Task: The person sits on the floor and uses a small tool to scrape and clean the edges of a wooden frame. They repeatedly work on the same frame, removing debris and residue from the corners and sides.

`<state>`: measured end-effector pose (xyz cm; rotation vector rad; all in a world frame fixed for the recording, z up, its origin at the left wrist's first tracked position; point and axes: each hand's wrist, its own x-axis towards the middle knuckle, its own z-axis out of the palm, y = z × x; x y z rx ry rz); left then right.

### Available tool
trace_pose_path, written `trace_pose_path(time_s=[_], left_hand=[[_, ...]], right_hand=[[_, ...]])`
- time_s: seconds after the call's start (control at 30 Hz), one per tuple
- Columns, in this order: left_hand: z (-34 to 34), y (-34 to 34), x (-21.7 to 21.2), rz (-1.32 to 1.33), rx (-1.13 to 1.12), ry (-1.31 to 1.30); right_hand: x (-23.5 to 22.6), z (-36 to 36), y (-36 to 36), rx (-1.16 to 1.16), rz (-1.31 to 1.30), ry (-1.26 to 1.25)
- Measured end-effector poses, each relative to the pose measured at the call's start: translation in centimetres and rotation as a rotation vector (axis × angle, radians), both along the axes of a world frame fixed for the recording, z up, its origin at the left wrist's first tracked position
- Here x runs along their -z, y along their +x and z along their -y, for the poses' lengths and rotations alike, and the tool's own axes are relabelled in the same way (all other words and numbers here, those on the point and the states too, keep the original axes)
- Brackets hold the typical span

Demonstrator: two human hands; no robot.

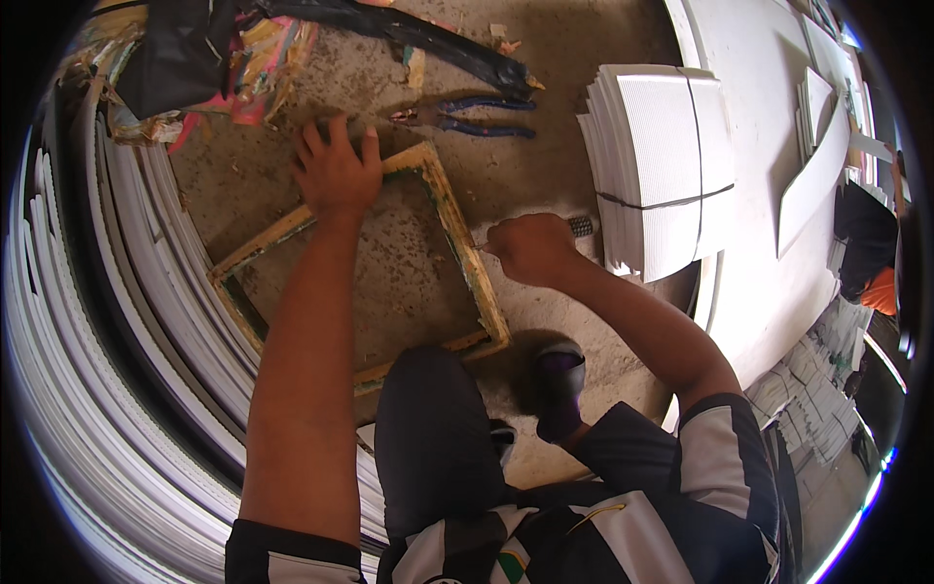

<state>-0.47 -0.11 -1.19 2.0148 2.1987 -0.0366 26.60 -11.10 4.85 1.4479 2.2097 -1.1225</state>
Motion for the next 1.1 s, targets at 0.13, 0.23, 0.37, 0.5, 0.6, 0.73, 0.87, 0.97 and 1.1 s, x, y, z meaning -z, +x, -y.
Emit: trace_pose_path(time_s=[0.13,0.23,0.37,0.5,0.6,0.73,0.87,0.97,1.1], left_hand=[[0.3,-0.1,0.5,-0.005,0.006,0.059],[0.3,-0.2,0.4,0.031,-0.014,0.061],[-0.2,0.0,0.2,0.023,0.011,0.032],[0.2,-0.2,0.1,0.029,0.000,0.028],[0.2,0.2,0.1,0.020,0.003,0.063],[0.5,-0.3,0.4,-0.013,0.004,0.091],[0.4,-0.2,0.5,-0.006,0.004,0.079],[0.3,0.1,0.2,-0.005,-0.009,0.054],[0.1,0.0,0.2,-0.022,-0.003,0.018]], right_hand=[[-1.0,0.2,-0.7,-0.157,0.105,0.117],[0.5,-1.1,-0.3,0.132,0.014,-0.199],[2.2,-0.7,-0.2,0.312,-0.136,-0.392],[0.9,-1.2,-1.2,0.316,-0.122,-0.352],[2.8,0.2,0.0,0.503,-0.268,-0.543],[0.7,2.2,0.3,0.373,-0.079,-0.145],[-0.6,4.7,-0.8,0.424,-0.039,0.190],[0.0,5.5,-1.3,0.390,-0.030,0.338],[0.5,5.6,-1.7,0.401,-0.072,0.414]])
